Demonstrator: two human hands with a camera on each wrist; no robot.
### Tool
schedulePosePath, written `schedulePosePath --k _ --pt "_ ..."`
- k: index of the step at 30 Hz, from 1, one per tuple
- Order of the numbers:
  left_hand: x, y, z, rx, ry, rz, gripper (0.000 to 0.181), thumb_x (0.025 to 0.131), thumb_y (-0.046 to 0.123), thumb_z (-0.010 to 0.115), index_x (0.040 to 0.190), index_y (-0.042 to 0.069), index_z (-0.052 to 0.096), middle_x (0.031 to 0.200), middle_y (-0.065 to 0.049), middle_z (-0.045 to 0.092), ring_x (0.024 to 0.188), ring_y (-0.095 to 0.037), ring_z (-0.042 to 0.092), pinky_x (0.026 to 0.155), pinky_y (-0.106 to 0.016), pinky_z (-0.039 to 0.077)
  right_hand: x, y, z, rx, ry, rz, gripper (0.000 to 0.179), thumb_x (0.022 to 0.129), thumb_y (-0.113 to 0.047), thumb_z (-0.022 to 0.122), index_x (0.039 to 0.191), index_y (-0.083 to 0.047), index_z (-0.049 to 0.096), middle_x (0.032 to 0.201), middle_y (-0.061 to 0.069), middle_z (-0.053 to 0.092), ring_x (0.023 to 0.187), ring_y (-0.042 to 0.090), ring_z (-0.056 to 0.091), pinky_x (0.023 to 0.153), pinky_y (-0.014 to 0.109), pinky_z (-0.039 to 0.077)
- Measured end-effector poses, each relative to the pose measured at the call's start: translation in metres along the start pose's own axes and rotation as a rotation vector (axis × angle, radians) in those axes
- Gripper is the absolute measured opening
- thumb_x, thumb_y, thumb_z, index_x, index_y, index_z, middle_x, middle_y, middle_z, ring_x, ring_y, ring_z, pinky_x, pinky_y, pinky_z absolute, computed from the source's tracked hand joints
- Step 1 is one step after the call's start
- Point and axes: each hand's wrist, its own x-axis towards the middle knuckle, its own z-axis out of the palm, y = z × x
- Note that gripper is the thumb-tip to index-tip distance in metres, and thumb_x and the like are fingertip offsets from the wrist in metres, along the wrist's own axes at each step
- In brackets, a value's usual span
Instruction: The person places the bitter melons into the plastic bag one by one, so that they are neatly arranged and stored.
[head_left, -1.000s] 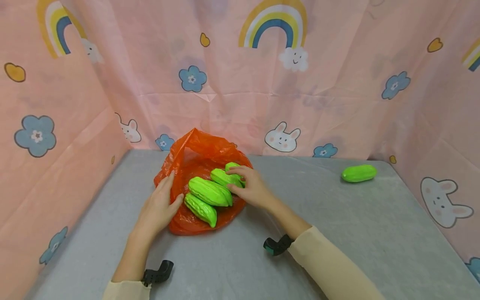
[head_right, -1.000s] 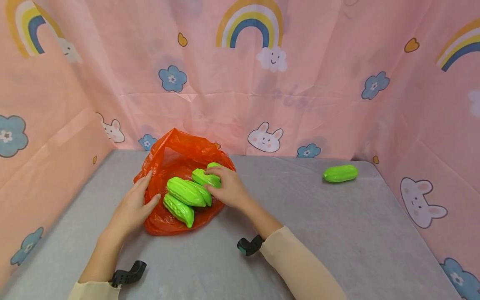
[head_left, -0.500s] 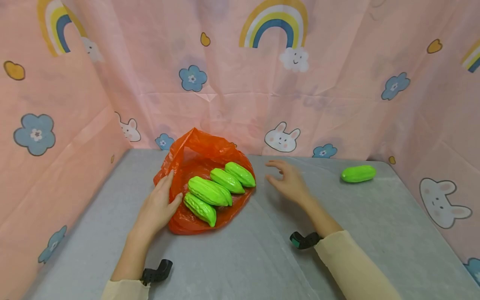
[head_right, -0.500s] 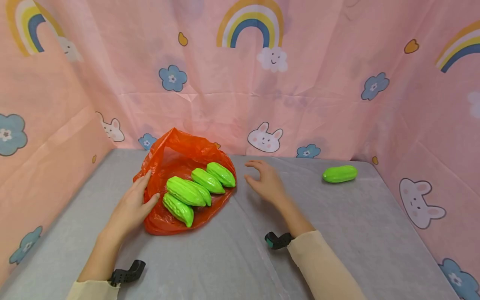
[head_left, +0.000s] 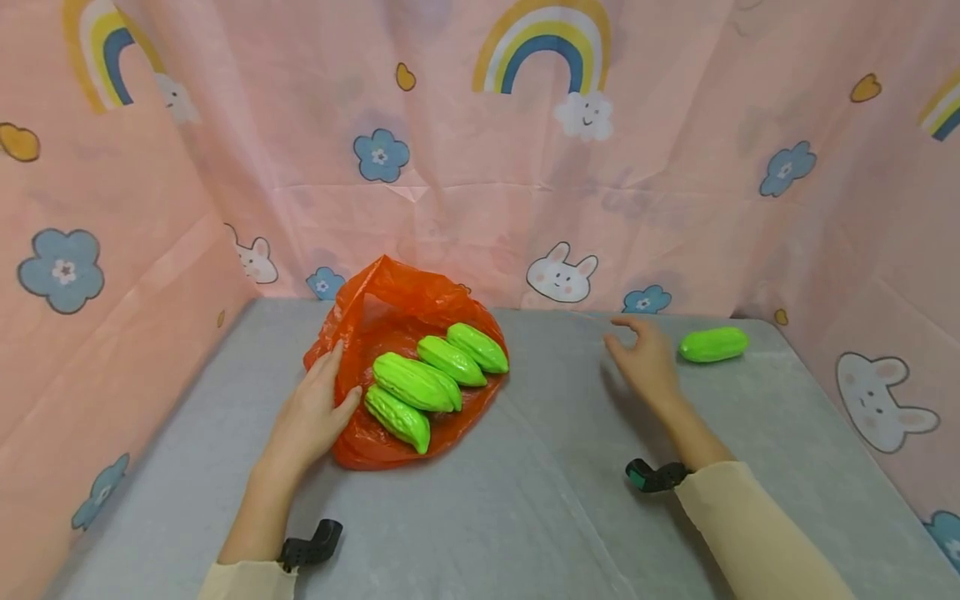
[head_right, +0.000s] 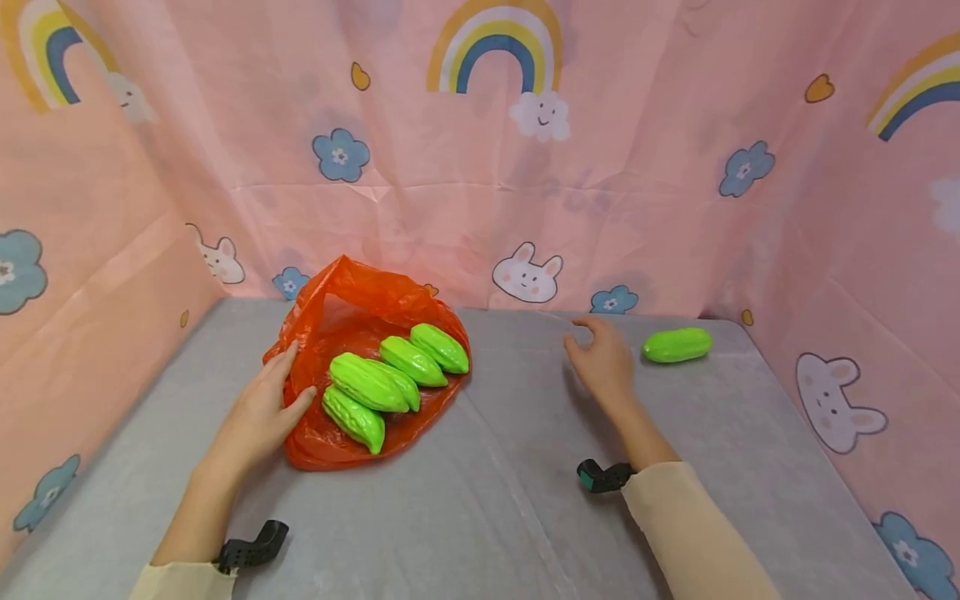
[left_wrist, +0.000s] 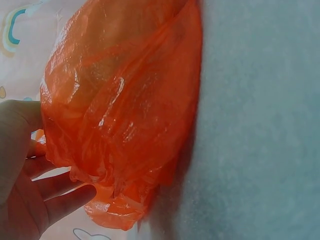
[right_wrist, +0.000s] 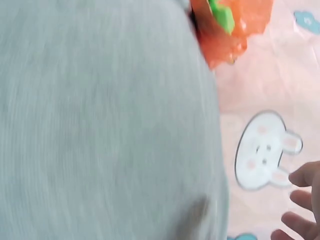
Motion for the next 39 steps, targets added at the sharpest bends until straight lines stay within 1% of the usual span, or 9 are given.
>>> schedulePosePath --k 4,7,8,12,16,22,28,31,39 --pt "0.0 0.001 0.001 -0.004 -0.009 -0.008 0.075 0.101 0.025 0.057 0.162 0.004 0.019 0.162 -0.024 0.031 0.145 -0.047 0.038 0.116 -0.066 0.033 0.004 0.015 -0.009 -0.019 0.093 0.061 0.043 0.098 -0.024 0.061 0.134 -0.001 0.063 0.139 0.026 0.06 0.122 0.046 0.059 0.101 0.062 0.048" --pt "0.0 0.0 0.001 -0.008 -0.011 -0.009 0.075 0.101 0.025 0.057 0.162 0.004 0.018 0.163 -0.023 0.031 0.145 -0.047 0.039 0.116 -0.066 0.034 0.009 0.024 -0.012 0.011 0.174 0.082 0.048 0.098 -0.024 0.061 0.139 0.0 0.058 0.142 0.026 0.058 0.127 0.046 0.056 0.107 0.06 0.044" --pt "0.0 0.0 0.001 -0.01 -0.011 -0.01 0.075 0.101 0.025 0.057 0.162 0.004 0.018 0.163 -0.023 0.031 0.145 -0.047 0.039 0.116 -0.066 0.034 0.011 0.027 -0.013 0.021 0.196 0.087 0.05 0.098 -0.024 0.061 0.141 0.0 0.055 0.143 0.026 0.057 0.134 0.046 0.051 0.112 0.06 0.04" --pt "0.0 0.001 0.001 -0.012 -0.012 -0.013 0.075 0.101 0.024 0.058 0.162 0.004 0.018 0.163 -0.023 0.031 0.144 -0.047 0.039 0.115 -0.066 0.034 0.02 0.04 -0.019 0.047 0.244 0.131 0.056 0.097 -0.024 0.061 0.145 0.002 0.049 0.148 0.027 0.051 0.139 0.047 0.043 0.117 0.059 0.032" --pt "0.001 0.001 0.002 -0.012 -0.014 -0.016 0.076 0.101 0.024 0.058 0.162 0.004 0.018 0.163 -0.023 0.031 0.145 -0.047 0.039 0.116 -0.066 0.034 0.027 0.054 -0.029 0.019 0.229 0.189 0.058 0.098 -0.026 0.057 0.148 0.0 0.046 0.152 0.027 0.046 0.141 0.048 0.038 0.116 0.062 0.029" --pt "0.002 0.001 0.0 -0.02 -0.02 -0.014 0.076 0.101 0.024 0.057 0.162 0.004 0.018 0.163 -0.023 0.03 0.144 -0.047 0.039 0.115 -0.067 0.034 0.032 0.072 -0.041 -0.036 0.208 0.226 0.057 0.099 -0.028 0.052 0.148 0.001 0.047 0.151 0.028 0.047 0.14 0.05 0.039 0.116 0.064 0.028" --pt "0.001 -0.001 0.0 -0.012 -0.027 -0.017 0.076 0.101 0.024 0.058 0.162 0.003 0.018 0.162 -0.024 0.031 0.143 -0.048 0.04 0.114 -0.067 0.035 0.033 0.088 -0.048 -0.081 0.174 0.417 0.065 0.1 -0.036 0.046 0.156 -0.005 0.036 0.157 0.026 0.041 0.141 0.051 0.035 0.114 0.065 0.029" --pt "0.001 -0.002 0.0 -0.009 -0.033 -0.02 0.076 0.101 0.024 0.058 0.162 0.004 0.017 0.162 -0.024 0.031 0.143 -0.048 0.04 0.114 -0.067 0.035 0.035 0.096 -0.053 -0.113 0.155 0.47 0.067 0.1 -0.039 0.043 0.158 -0.007 0.033 0.159 0.026 0.037 0.142 0.052 0.032 0.113 0.067 0.028" --pt "0.001 -0.003 0.002 -0.011 -0.023 -0.025 0.076 0.1 0.024 0.058 0.161 0.003 0.019 0.162 -0.023 0.031 0.143 -0.048 0.04 0.115 -0.067 0.035 0.037 0.102 -0.061 -0.113 0.113 0.516 0.068 0.099 -0.039 0.045 0.158 -0.008 0.032 0.16 0.027 0.034 0.143 0.05 0.03 0.111 0.067 0.029"
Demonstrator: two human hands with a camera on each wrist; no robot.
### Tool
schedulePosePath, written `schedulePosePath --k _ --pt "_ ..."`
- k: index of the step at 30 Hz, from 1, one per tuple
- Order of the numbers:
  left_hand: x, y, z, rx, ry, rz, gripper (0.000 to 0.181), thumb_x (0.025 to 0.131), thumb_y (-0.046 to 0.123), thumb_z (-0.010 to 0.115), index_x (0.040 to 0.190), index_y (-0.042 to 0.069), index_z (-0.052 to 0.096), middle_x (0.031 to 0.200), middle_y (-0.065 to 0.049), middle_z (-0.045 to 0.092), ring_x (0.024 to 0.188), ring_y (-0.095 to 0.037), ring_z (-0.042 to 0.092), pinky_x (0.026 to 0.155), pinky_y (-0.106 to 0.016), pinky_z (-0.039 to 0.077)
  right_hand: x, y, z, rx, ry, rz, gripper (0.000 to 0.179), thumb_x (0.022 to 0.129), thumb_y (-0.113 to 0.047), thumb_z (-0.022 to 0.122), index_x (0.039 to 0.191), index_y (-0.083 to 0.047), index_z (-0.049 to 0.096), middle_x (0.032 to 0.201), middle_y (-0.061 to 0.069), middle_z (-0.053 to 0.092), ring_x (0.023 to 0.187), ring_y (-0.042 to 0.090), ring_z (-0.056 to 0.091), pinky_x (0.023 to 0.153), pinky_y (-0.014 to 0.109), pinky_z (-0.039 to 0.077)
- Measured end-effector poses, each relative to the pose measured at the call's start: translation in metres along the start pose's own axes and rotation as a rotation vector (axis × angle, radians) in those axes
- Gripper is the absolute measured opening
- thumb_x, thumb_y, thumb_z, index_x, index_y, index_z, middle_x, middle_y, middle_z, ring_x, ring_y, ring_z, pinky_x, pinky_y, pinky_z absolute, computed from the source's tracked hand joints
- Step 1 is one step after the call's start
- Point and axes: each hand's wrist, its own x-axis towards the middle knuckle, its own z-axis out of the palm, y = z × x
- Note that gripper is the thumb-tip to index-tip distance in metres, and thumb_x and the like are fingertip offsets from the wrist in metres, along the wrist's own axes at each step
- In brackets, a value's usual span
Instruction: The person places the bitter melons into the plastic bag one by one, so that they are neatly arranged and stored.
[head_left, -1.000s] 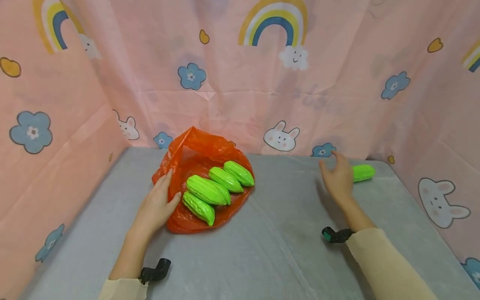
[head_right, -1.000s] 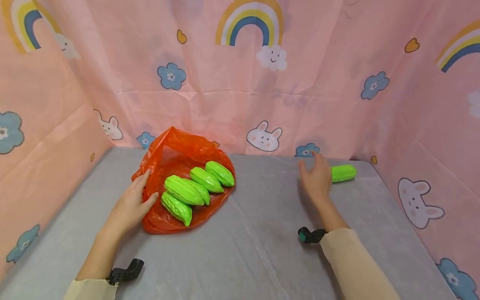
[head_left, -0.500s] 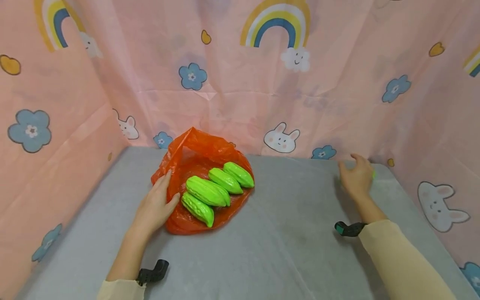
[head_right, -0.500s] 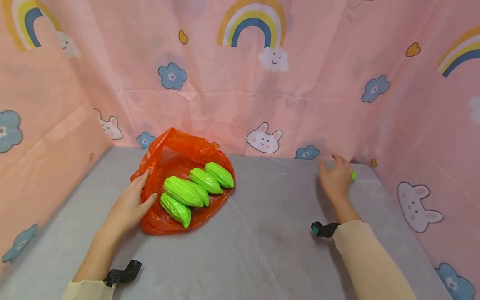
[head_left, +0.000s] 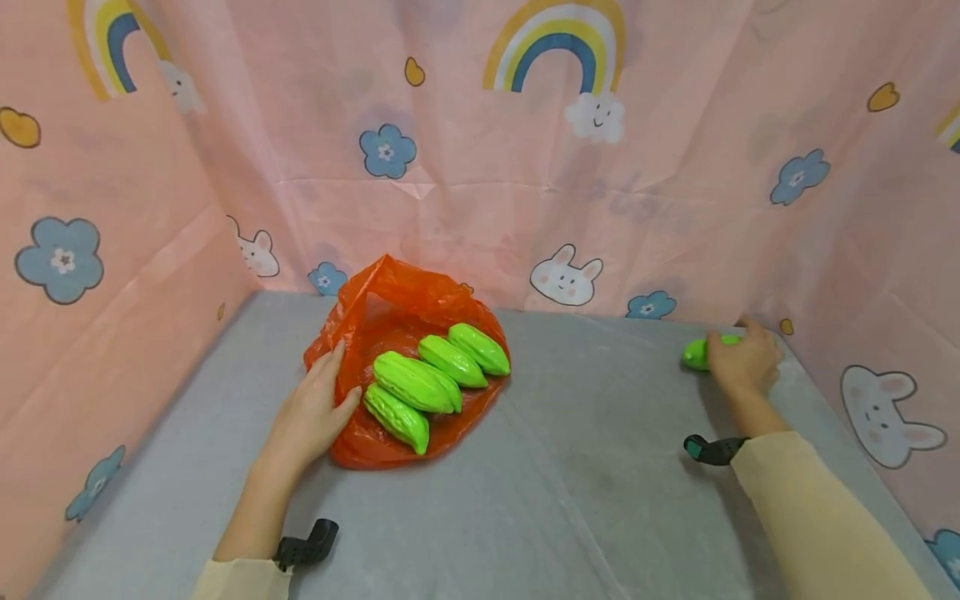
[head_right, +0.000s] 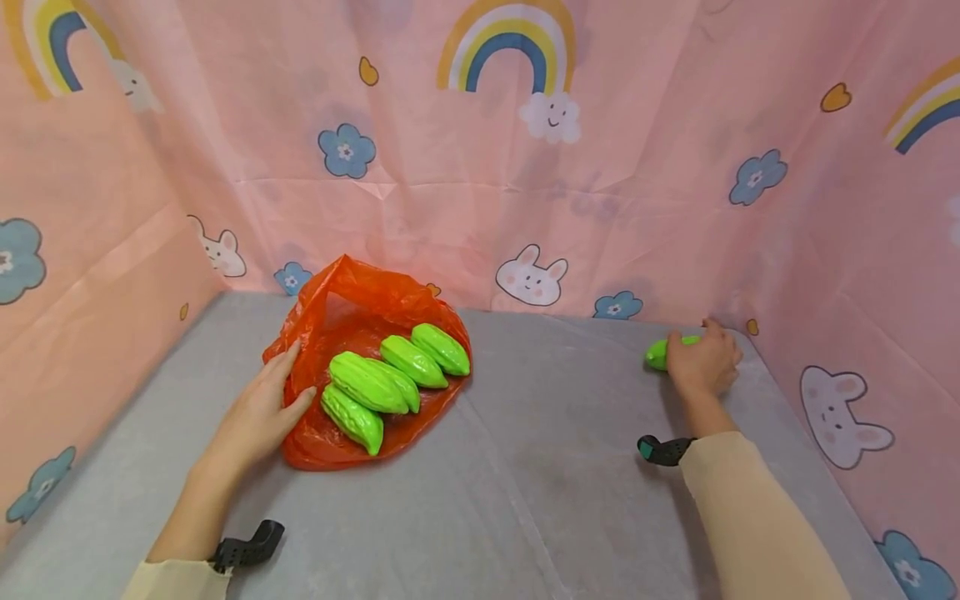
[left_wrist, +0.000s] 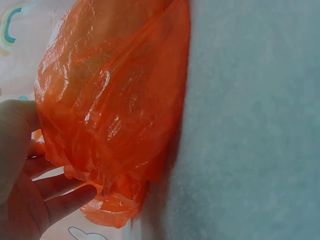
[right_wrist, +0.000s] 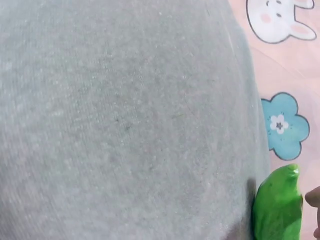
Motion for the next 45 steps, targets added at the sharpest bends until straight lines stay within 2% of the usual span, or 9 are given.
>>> schedulePosePath --k 4,11,16,21,26,31,38,41,45 --pt "0.0 0.0 0.001 0.001 0.002 -0.001 0.075 0.1 0.024 0.058 0.161 0.002 0.019 0.162 -0.024 0.032 0.143 -0.048 0.04 0.115 -0.066 0.035 -0.002 0.001 0.0 0.012 -0.034 0.035 0.073 0.099 -0.041 0.047 0.159 -0.005 0.028 0.161 0.027 0.031 0.145 0.048 0.027 0.114 0.064 0.03" --pt "0.0 -0.001 0.001 -0.007 0.001 0.0 0.075 0.1 0.024 0.058 0.161 0.002 0.02 0.162 -0.024 0.032 0.143 -0.047 0.04 0.115 -0.066 0.034 -0.006 0.0 0.002 0.051 -0.066 0.084 0.077 0.098 -0.045 0.049 0.159 -0.002 0.028 0.158 0.03 0.03 0.141 0.046 0.031 0.11 0.06 0.034" --pt "0.0 -0.001 0.001 -0.007 0.003 0.004 0.075 0.101 0.024 0.058 0.161 0.002 0.019 0.162 -0.024 0.032 0.143 -0.048 0.04 0.115 -0.066 0.034 -0.009 -0.004 0.004 0.108 -0.077 0.097 0.08 0.097 -0.039 0.056 0.16 -0.002 0.024 0.161 0.029 0.027 0.143 0.043 0.03 0.117 0.057 0.032" --pt "0.0 0.0 0.001 -0.003 0.002 0.004 0.076 0.101 0.024 0.058 0.161 0.002 0.019 0.162 -0.024 0.032 0.143 -0.047 0.041 0.115 -0.066 0.035 -0.01 -0.003 0.005 0.152 -0.094 0.122 0.08 0.097 -0.038 0.056 0.162 -0.006 0.021 0.162 0.027 0.027 0.143 0.041 0.031 0.118 0.055 0.035" --pt "-0.001 0.001 0.001 -0.003 0.005 0.007 0.076 0.1 0.024 0.059 0.161 0.003 0.019 0.162 -0.023 0.032 0.143 -0.047 0.041 0.115 -0.066 0.035 -0.012 -0.006 0.007 0.266 -0.087 0.152 0.079 0.096 -0.035 0.06 0.162 -0.012 0.023 0.166 0.017 0.026 0.148 0.035 0.03 0.123 0.049 0.032" --pt "-0.001 0.001 0.0 -0.005 0.003 0.005 0.076 0.1 0.024 0.059 0.162 0.003 0.018 0.162 -0.023 0.032 0.143 -0.047 0.041 0.115 -0.066 0.035 -0.02 -0.021 0.006 0.374 -0.107 0.174 0.079 0.096 -0.035 0.062 0.163 -0.018 0.023 0.169 0.008 0.022 0.152 0.028 0.026 0.125 0.043 0.031" --pt "-0.002 0.002 -0.001 -0.012 -0.003 0.002 0.077 0.1 0.024 0.059 0.162 0.004 0.018 0.162 -0.023 0.031 0.144 -0.047 0.039 0.115 -0.066 0.034 -0.033 -0.048 0.006 0.524 -0.15 0.189 0.077 0.095 -0.033 0.066 0.161 -0.028 0.027 0.17 0.0 0.019 0.15 0.02 0.03 0.12 0.035 0.04" --pt "-0.001 0.002 -0.001 -0.01 0.0 0.004 0.077 0.1 0.024 0.059 0.162 0.004 0.018 0.162 -0.023 0.031 0.144 -0.047 0.04 0.115 -0.066 0.034 -0.04 -0.061 0.007 0.592 -0.17 0.181 0.076 0.095 -0.029 0.067 0.161 -0.028 0.029 0.17 0.0 0.02 0.148 0.019 0.034 0.117 0.033 0.043" --pt "-0.001 0.002 -0.001 -0.003 0.006 0.012 0.076 0.1 0.024 0.058 0.162 0.004 0.018 0.162 -0.023 0.031 0.143 -0.047 0.041 0.115 -0.066 0.035 -0.052 -0.077 0.011 0.628 -0.194 0.133 0.074 0.095 -0.026 0.067 0.16 -0.027 0.031 0.17 0.002 0.02 0.149 0.022 0.034 0.115 0.034 0.045"
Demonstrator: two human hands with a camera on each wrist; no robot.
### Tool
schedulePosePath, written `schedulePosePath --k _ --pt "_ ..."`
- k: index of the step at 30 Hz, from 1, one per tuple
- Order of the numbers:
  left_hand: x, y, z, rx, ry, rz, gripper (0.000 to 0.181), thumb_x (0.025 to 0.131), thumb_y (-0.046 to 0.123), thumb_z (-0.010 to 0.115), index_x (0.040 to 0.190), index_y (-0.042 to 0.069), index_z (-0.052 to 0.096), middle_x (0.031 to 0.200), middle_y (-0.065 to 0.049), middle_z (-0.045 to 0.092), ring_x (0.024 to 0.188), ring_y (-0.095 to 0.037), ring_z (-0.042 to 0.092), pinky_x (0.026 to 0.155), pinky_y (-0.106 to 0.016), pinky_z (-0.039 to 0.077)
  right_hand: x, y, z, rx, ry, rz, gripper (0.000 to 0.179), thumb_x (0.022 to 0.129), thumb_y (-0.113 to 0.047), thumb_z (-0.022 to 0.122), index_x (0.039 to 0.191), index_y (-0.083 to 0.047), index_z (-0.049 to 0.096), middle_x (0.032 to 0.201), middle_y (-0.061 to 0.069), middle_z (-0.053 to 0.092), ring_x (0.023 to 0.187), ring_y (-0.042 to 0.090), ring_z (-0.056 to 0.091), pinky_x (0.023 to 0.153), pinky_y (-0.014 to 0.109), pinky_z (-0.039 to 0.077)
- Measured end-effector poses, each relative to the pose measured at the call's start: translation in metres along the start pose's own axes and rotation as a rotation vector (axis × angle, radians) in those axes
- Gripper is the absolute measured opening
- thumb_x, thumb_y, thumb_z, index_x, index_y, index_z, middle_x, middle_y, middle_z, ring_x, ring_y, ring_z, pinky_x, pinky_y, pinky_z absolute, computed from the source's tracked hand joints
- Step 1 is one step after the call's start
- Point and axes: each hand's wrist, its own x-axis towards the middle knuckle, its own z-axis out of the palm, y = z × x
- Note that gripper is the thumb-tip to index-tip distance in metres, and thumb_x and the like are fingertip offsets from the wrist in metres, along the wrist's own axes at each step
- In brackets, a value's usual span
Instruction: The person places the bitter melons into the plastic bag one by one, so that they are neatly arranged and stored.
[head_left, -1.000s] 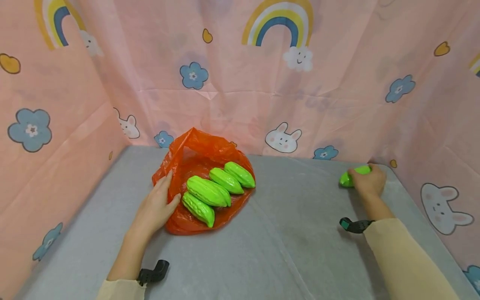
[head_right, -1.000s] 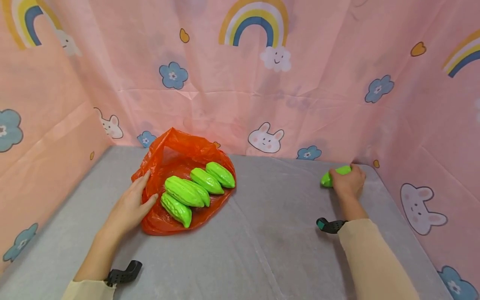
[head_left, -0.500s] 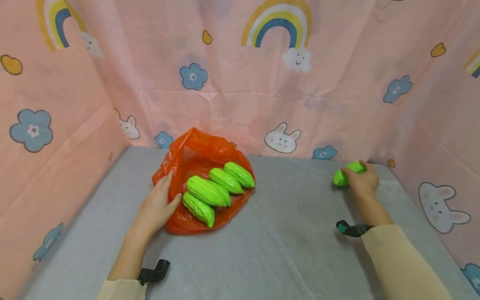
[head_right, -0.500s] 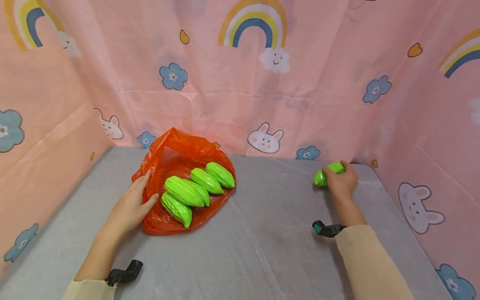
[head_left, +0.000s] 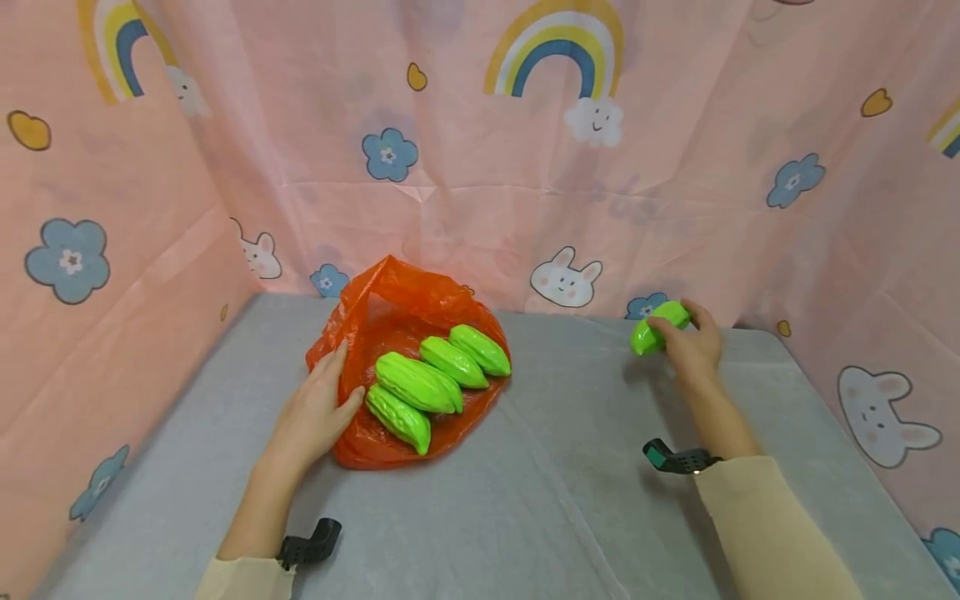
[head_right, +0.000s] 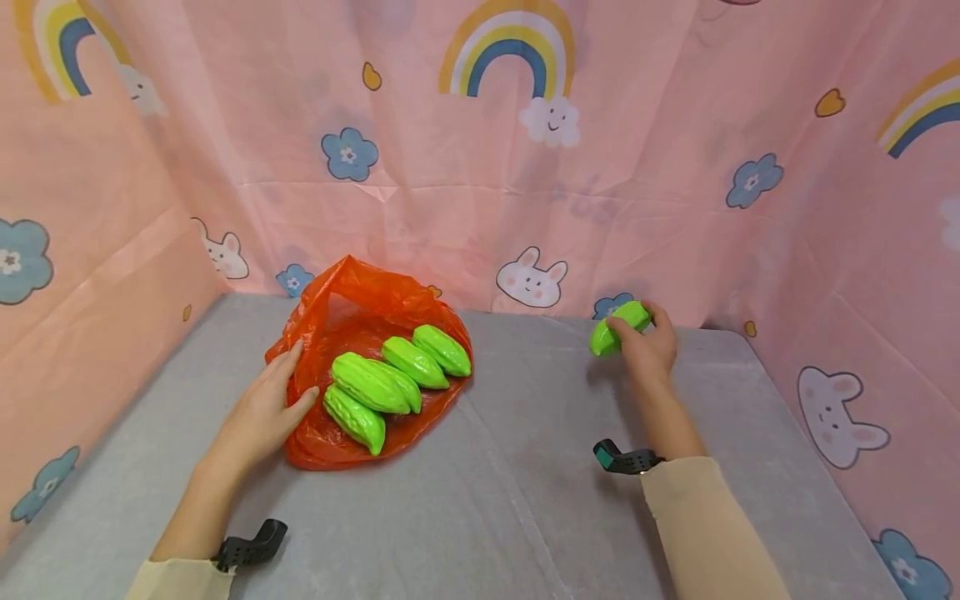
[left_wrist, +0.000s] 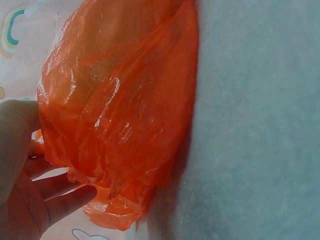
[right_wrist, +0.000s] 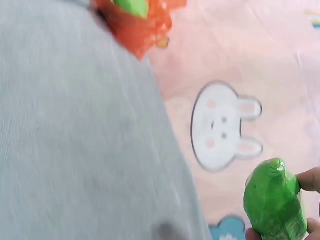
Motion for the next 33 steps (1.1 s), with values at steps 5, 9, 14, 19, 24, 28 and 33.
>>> schedulePosePath --k 5,9,14,19,24,28,33 --pt "0.0 0.0 0.001 0.008 0.011 0.007 0.076 0.1 0.025 0.059 0.162 0.003 0.018 0.162 -0.023 0.031 0.142 -0.048 0.042 0.115 -0.066 0.035 -0.014 -0.009 0.019 0.001 -0.06 -0.079 0.074 0.095 -0.023 0.067 0.16 -0.022 0.031 0.169 0.003 0.022 0.147 0.025 0.037 0.114 0.04 0.047" --pt "0.001 0.0 0.001 0.009 0.016 0.01 0.076 0.1 0.024 0.059 0.162 0.003 0.018 0.162 -0.023 0.031 0.142 -0.048 0.042 0.114 -0.067 0.036 -0.024 -0.015 0.033 -0.03 -0.111 -0.132 0.077 0.095 -0.025 0.068 0.161 -0.019 0.028 0.169 0.003 0.023 0.135 0.024 0.047 0.107 0.033 0.053" --pt "0.001 0.0 0.0 0.0 0.013 0.001 0.076 0.1 0.024 0.059 0.162 0.004 0.018 0.162 -0.023 0.031 0.142 -0.048 0.042 0.114 -0.067 0.035 -0.033 -0.018 0.051 -0.055 -0.206 -0.223 0.078 0.093 -0.025 0.071 0.16 -0.019 0.031 0.167 0.006 0.029 0.124 0.023 0.054 0.081 0.011 0.055" --pt "0.001 -0.001 0.0 -0.005 0.009 0.001 0.076 0.1 0.024 0.058 0.162 0.004 0.018 0.162 -0.023 0.031 0.142 -0.048 0.042 0.114 -0.067 0.035 -0.042 -0.021 0.071 -0.052 -0.338 -0.324 0.077 0.09 -0.02 0.075 0.157 -0.019 0.038 0.162 0.011 0.035 0.133 0.035 0.055 0.072 0.008 0.054" --pt "0.001 -0.001 -0.001 -0.008 0.006 0.0 0.076 0.1 0.024 0.058 0.162 0.004 0.018 0.163 -0.023 0.031 0.143 -0.048 0.041 0.114 -0.067 0.035 -0.05 -0.029 0.09 -0.093 -0.418 -0.358 0.074 0.088 -0.021 0.077 0.154 -0.019 0.044 0.15 0.015 0.044 0.131 0.036 0.057 0.079 0.014 0.055" --pt "0.001 -0.001 -0.001 -0.013 0.008 0.004 0.076 0.1 0.024 0.059 0.162 0.004 0.018 0.162 -0.023 0.031 0.143 -0.047 0.04 0.115 -0.067 0.035 -0.056 -0.033 0.105 -0.099 -0.485 -0.353 0.074 0.089 -0.02 0.076 0.155 -0.019 0.042 0.154 0.011 0.045 0.132 0.035 0.058 0.1 0.036 0.057" --pt "0.001 -0.001 -0.002 -0.015 0.015 0.011 0.076 0.1 0.023 0.059 0.162 0.003 0.018 0.162 -0.023 0.032 0.143 -0.047 0.041 0.115 -0.066 0.035 -0.065 -0.034 0.124 -0.081 -0.585 -0.407 0.071 0.092 -0.017 0.073 0.155 -0.014 0.042 0.158 0.01 0.045 0.131 0.036 0.06 0.109 0.051 0.05"
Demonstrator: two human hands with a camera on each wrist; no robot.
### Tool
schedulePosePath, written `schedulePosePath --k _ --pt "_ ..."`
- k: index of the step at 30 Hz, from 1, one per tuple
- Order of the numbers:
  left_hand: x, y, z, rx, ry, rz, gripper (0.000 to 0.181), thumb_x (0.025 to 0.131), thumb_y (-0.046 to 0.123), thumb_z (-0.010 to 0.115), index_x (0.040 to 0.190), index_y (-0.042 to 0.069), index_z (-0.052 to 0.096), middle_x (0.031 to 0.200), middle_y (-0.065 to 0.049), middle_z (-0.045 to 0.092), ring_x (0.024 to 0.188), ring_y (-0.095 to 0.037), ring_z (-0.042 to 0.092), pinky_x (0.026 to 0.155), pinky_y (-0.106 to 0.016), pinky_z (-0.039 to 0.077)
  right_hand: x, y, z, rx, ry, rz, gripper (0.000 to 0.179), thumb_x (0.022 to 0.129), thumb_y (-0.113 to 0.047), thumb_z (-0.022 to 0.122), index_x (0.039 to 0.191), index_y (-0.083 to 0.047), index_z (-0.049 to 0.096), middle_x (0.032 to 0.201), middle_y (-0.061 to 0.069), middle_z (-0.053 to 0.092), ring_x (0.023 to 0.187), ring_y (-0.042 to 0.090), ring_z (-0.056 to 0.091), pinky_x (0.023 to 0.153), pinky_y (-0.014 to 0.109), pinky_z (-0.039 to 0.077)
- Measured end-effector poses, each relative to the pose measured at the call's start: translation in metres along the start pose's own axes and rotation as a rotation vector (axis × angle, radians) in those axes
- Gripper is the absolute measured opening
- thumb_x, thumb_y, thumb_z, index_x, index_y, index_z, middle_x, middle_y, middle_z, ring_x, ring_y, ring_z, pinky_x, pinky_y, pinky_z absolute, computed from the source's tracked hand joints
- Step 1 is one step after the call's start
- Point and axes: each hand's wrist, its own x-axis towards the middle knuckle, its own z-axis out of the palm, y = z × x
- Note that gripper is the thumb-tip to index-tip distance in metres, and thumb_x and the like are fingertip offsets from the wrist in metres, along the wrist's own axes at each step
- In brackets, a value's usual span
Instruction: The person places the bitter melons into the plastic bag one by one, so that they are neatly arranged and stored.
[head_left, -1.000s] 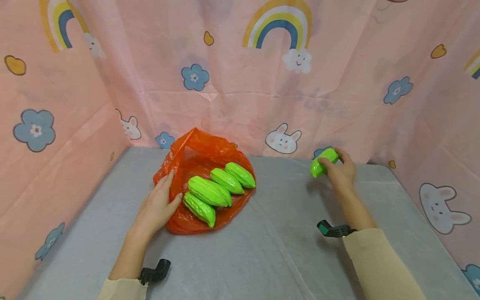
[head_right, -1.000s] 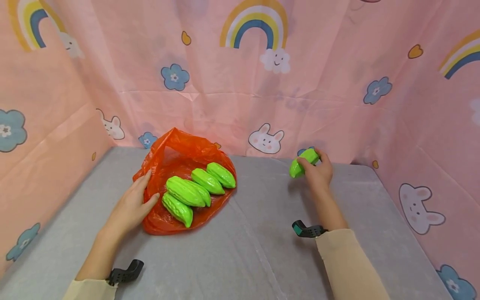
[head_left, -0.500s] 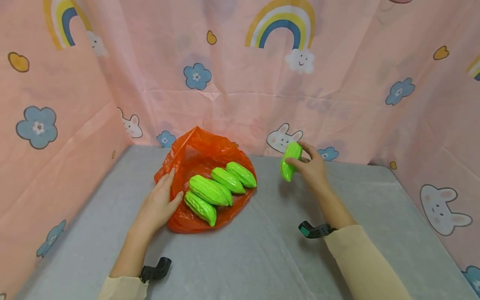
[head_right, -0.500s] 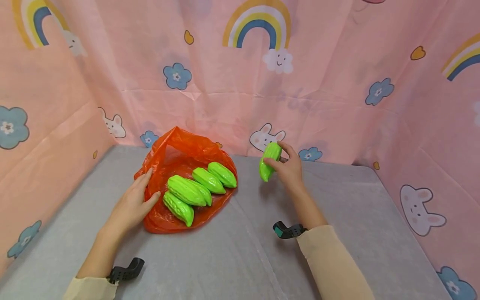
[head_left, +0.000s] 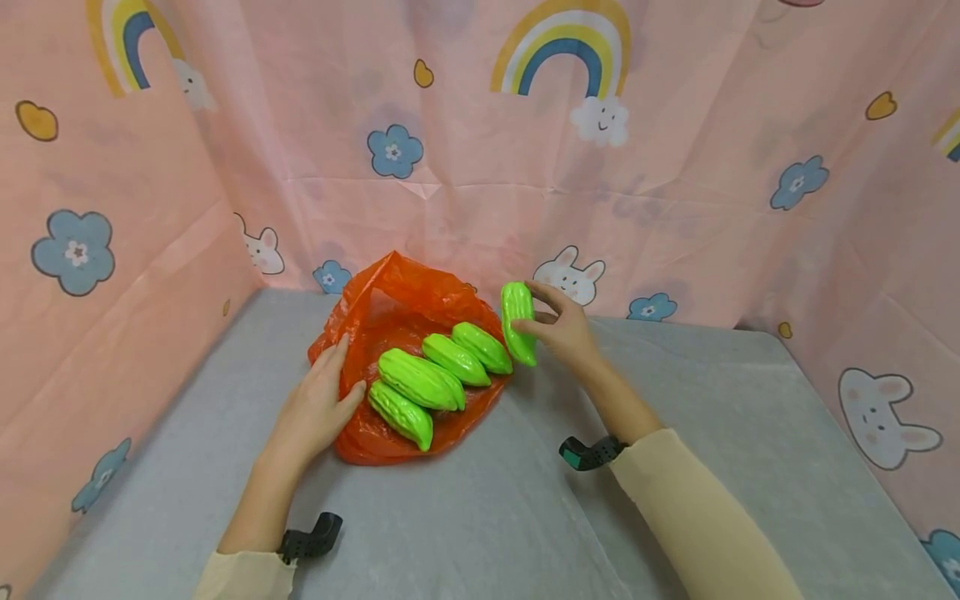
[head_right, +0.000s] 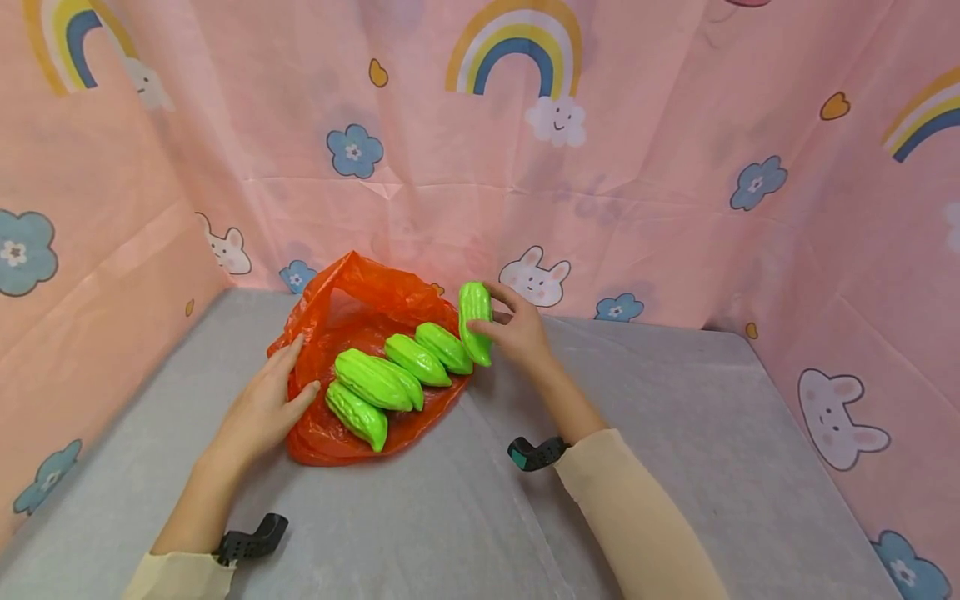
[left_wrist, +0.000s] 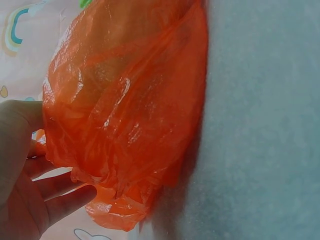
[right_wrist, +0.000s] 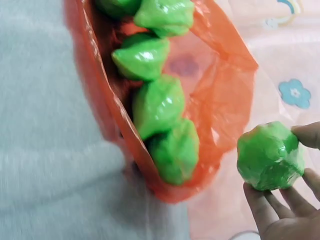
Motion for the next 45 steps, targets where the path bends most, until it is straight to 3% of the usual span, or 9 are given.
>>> schedulePosePath --k 5,13,21,30,45 --pt "0.0 -0.001 0.0 0.001 0.004 0.002 0.076 0.1 0.024 0.059 0.162 0.003 0.018 0.162 -0.023 0.032 0.143 -0.046 0.041 0.115 -0.066 0.035 0.005 -0.001 0.018 -0.04 -0.095 -0.057 0.064 0.094 -0.016 0.069 0.154 -0.014 0.045 0.158 0.01 0.046 0.132 0.04 0.058 0.109 0.051 0.05" --pt "0.0 -0.001 -0.001 -0.002 -0.007 -0.013 0.077 0.101 0.025 0.058 0.162 0.005 0.017 0.163 -0.022 0.031 0.144 -0.046 0.04 0.116 -0.066 0.034 0.014 -0.003 0.039 -0.056 -0.205 -0.038 0.057 0.092 -0.018 0.072 0.147 -0.017 0.056 0.154 0.008 0.051 0.133 0.041 0.057 0.109 0.053 0.049" --pt "0.001 -0.001 -0.001 -0.002 -0.006 -0.013 0.076 0.101 0.025 0.058 0.162 0.005 0.018 0.163 -0.022 0.031 0.145 -0.045 0.039 0.116 -0.065 0.034 0.017 -0.007 0.056 -0.105 -0.263 -0.036 0.048 0.092 -0.021 0.072 0.139 -0.02 0.063 0.152 0.005 0.053 0.135 0.033 0.057 0.112 0.049 0.048" --pt "0.0 -0.001 0.0 0.007 -0.003 -0.016 0.077 0.1 0.025 0.059 0.162 0.005 0.018 0.163 -0.021 0.031 0.144 -0.045 0.04 0.116 -0.065 0.035 0.018 -0.006 0.07 -0.151 -0.341 -0.067 0.048 0.092 -0.023 0.072 0.139 -0.018 0.063 0.144 0.01 0.059 0.124 0.032 0.065 0.102 0.041 0.057" --pt "0.0 -0.001 0.0 0.004 -0.003 -0.014 0.076 0.1 0.024 0.058 0.162 0.004 0.019 0.163 -0.022 0.031 0.145 -0.045 0.04 0.116 -0.065 0.034 0.017 -0.005 0.083 -0.261 -0.347 -0.108 0.046 0.09 -0.023 0.074 0.135 -0.018 0.066 0.139 0.008 0.064 0.121 0.03 0.066 0.105 0.042 0.055"
